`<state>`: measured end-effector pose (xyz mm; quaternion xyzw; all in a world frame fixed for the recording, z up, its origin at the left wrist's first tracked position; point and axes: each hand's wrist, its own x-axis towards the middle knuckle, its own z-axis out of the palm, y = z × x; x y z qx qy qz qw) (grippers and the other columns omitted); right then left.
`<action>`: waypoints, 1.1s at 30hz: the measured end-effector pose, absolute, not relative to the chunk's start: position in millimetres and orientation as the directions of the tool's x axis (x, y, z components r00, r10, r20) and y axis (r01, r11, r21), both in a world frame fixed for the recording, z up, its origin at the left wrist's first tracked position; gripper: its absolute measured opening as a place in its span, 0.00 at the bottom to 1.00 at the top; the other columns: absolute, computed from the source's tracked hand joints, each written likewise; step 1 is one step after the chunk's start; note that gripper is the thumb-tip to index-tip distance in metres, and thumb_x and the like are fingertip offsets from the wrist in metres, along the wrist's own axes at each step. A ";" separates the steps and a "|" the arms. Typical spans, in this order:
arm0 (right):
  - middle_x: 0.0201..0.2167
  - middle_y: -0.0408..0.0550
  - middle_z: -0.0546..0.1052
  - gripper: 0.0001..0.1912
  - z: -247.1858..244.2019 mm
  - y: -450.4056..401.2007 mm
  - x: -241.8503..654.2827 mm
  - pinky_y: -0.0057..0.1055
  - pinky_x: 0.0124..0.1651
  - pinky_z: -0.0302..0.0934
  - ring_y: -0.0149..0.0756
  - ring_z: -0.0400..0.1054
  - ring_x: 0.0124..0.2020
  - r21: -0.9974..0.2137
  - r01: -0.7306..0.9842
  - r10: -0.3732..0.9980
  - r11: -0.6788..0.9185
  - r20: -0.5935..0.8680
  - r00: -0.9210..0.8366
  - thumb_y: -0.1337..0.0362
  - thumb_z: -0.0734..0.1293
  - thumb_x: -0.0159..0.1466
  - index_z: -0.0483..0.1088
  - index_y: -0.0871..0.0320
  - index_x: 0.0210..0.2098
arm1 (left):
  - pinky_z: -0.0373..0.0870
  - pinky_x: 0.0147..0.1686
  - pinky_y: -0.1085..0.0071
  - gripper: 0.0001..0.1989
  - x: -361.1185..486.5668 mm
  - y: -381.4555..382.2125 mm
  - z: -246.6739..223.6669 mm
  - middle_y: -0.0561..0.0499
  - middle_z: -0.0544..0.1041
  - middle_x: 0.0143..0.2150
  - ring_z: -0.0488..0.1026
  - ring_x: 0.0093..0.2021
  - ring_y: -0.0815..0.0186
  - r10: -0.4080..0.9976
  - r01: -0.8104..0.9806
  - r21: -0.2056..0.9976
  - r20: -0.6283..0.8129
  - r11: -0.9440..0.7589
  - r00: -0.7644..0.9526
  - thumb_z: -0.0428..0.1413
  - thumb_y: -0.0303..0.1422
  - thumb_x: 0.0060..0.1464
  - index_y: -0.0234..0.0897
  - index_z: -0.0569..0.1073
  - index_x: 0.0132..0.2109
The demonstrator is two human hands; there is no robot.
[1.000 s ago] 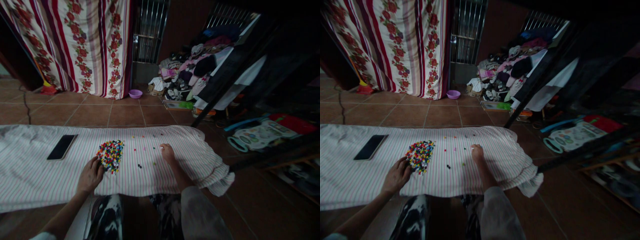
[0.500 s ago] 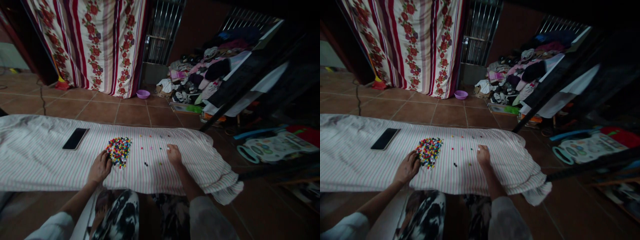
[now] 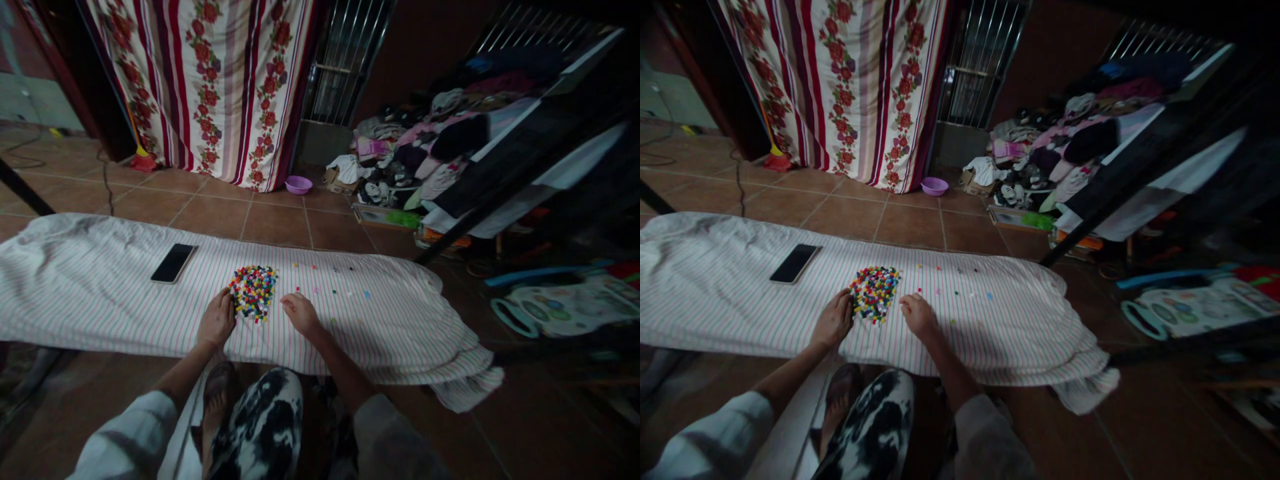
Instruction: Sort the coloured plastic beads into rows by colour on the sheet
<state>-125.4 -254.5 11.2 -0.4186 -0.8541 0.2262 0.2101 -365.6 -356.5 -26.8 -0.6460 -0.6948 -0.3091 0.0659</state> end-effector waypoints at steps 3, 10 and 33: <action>0.37 0.47 0.73 0.10 11.0 -261.4 -145.0 0.27 0.44 0.60 0.32 0.67 0.39 -0.539 0.649 0.809 0.537 0.112 -0.577 0.70 0.61 0.62 0.72 0.56 0.40 | 0.66 0.56 0.57 0.16 -365.1 -357.4 -24.2 0.36 0.69 0.54 0.66 0.56 0.57 0.848 0.948 0.318 0.509 -0.023 -0.150 0.40 0.31 0.61 0.31 0.66 0.50; 0.42 0.49 0.73 0.12 11.8 -267.4 -170.7 0.26 0.46 0.58 0.33 0.66 0.44 -0.438 0.753 0.838 0.491 0.000 -0.546 0.70 0.59 0.63 0.69 0.56 0.44 | 0.66 0.54 0.55 0.15 -366.0 -357.4 -25.1 0.37 0.71 0.51 0.65 0.56 0.55 0.845 0.961 0.274 0.522 -0.040 -0.113 0.41 0.31 0.60 0.33 0.67 0.48; 0.38 0.46 0.74 0.12 16.4 -209.5 -154.7 0.27 0.43 0.60 0.32 0.68 0.38 -0.583 0.717 0.923 0.383 0.221 -0.314 0.72 0.60 0.58 0.69 0.56 0.40 | 0.68 0.52 0.52 0.12 -364.3 -356.7 -28.6 0.39 0.71 0.49 0.65 0.56 0.54 0.831 0.959 0.277 0.546 -0.064 -0.102 0.42 0.33 0.59 0.36 0.68 0.44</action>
